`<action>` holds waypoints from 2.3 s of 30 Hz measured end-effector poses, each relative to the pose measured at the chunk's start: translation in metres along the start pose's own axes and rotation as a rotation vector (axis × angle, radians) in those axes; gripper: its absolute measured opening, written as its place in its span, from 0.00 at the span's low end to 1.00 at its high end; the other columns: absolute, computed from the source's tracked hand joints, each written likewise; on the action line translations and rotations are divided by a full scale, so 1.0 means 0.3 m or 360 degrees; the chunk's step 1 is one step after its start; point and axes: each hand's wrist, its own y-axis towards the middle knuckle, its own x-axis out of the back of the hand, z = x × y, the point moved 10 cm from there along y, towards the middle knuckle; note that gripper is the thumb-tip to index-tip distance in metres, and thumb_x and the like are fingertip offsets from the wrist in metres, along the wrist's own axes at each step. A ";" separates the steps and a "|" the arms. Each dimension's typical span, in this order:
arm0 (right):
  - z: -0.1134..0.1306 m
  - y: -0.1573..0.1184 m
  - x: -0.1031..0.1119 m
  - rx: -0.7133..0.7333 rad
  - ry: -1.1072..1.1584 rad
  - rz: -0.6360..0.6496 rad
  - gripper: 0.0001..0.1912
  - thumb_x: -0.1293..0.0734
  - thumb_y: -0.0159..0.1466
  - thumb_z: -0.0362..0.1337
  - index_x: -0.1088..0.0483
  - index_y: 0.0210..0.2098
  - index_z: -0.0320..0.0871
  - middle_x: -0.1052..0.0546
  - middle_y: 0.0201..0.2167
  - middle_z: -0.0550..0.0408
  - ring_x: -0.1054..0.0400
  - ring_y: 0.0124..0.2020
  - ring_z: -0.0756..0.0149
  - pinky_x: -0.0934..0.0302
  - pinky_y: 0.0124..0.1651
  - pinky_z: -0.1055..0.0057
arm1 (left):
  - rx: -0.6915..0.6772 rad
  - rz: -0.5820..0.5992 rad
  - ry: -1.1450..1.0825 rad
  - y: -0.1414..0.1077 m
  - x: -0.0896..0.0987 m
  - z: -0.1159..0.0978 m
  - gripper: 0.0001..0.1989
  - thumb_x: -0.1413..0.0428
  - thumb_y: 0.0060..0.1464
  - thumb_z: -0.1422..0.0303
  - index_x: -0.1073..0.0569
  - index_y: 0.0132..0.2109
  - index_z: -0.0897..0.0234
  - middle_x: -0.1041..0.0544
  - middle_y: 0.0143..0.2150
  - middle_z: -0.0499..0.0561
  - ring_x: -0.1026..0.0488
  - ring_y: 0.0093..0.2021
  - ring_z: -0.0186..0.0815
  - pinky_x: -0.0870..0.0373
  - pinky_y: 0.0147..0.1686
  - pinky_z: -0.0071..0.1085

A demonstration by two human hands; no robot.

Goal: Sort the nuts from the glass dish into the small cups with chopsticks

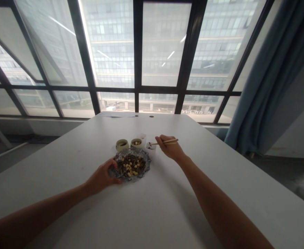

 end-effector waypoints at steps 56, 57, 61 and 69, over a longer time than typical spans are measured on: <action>-0.209 0.005 0.149 -0.0333 0.0587 -0.0404 0.37 0.39 0.60 0.71 0.28 0.22 0.42 0.27 0.15 0.51 0.32 0.18 0.66 0.40 0.21 0.71 | -0.0425 0.0378 0.1003 0.560 -0.334 -0.263 0.37 0.34 0.48 0.50 0.28 0.60 0.67 0.27 0.62 0.65 0.33 0.64 0.55 0.44 0.66 0.49; -0.206 0.006 0.150 -0.0331 0.0622 -0.0418 0.37 0.38 0.59 0.71 0.28 0.22 0.42 0.27 0.15 0.52 0.33 0.17 0.66 0.40 0.20 0.72 | -0.0457 0.0323 0.0940 0.546 -0.307 -0.266 0.36 0.34 0.49 0.50 0.28 0.60 0.66 0.27 0.62 0.64 0.33 0.64 0.55 0.44 0.66 0.49; -0.173 0.013 0.127 -0.0344 0.0815 -0.0393 0.36 0.37 0.58 0.71 0.28 0.21 0.42 0.28 0.14 0.53 0.34 0.16 0.68 0.41 0.19 0.73 | -0.0620 -0.0006 0.0581 0.428 -0.134 -0.252 0.19 0.41 0.58 0.56 0.23 0.52 0.61 0.22 0.54 0.58 0.27 0.57 0.47 0.35 0.62 0.46; -0.022 0.002 -0.113 -0.0330 0.0951 0.0262 0.36 0.35 0.57 0.71 0.27 0.21 0.42 0.28 0.13 0.54 0.35 0.15 0.70 0.42 0.19 0.74 | -0.0359 -0.0311 0.0027 0.187 0.056 -0.004 0.17 0.43 0.58 0.58 0.25 0.49 0.63 0.23 0.53 0.59 0.25 0.51 0.43 0.24 0.46 0.40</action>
